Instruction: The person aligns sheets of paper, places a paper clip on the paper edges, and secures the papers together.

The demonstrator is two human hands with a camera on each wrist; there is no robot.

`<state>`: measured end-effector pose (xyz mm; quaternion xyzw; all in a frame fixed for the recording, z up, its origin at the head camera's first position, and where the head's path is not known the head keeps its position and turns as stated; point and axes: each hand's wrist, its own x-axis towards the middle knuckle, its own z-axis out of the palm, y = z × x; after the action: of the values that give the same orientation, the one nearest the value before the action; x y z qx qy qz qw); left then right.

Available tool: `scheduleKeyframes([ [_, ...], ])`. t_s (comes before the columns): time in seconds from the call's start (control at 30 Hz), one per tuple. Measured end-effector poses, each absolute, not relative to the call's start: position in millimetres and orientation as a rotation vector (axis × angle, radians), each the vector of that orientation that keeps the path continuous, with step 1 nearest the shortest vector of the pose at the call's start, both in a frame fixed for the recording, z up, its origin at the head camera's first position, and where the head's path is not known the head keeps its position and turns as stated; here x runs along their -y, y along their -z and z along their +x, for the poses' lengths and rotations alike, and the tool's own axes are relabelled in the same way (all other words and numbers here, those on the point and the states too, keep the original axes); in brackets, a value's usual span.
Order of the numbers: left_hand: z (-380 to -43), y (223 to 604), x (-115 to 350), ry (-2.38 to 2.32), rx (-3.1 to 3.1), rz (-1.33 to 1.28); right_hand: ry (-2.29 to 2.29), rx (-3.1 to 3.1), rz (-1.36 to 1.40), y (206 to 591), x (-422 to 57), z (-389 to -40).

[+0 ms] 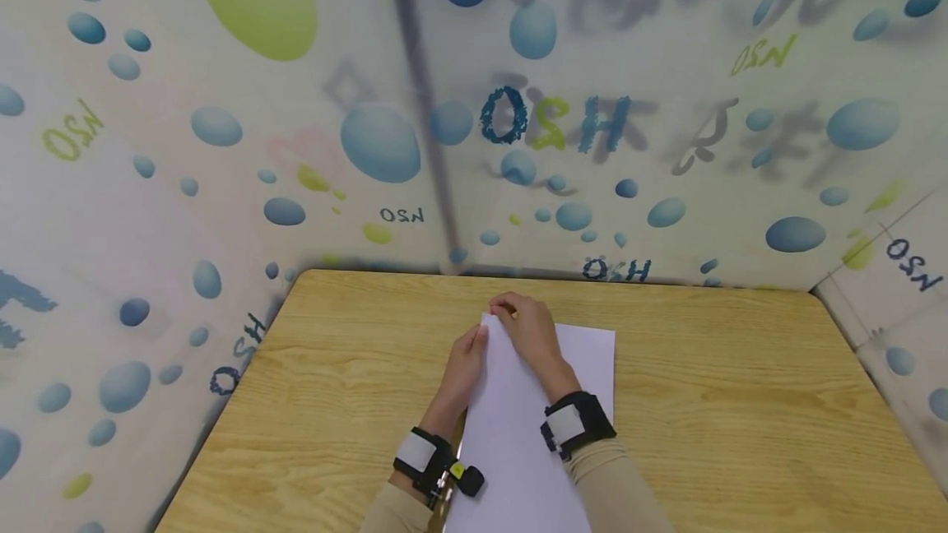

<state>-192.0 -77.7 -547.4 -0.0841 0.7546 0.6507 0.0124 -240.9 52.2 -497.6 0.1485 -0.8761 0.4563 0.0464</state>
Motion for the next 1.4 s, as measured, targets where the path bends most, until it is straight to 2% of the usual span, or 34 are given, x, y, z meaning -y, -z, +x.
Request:
scheduleKeyframes([
  [0.7,-191.2,549.6,78.9,-2.069,-2.332,-0.199,-1.307,2.745,0.417,500.0,-49.3,-240.3],
  [1.4,-190.2,545.1,79.2,-2.051,-2.324,-0.246,-1.338,2.759,0.425,495.7,-50.4,-237.2],
])
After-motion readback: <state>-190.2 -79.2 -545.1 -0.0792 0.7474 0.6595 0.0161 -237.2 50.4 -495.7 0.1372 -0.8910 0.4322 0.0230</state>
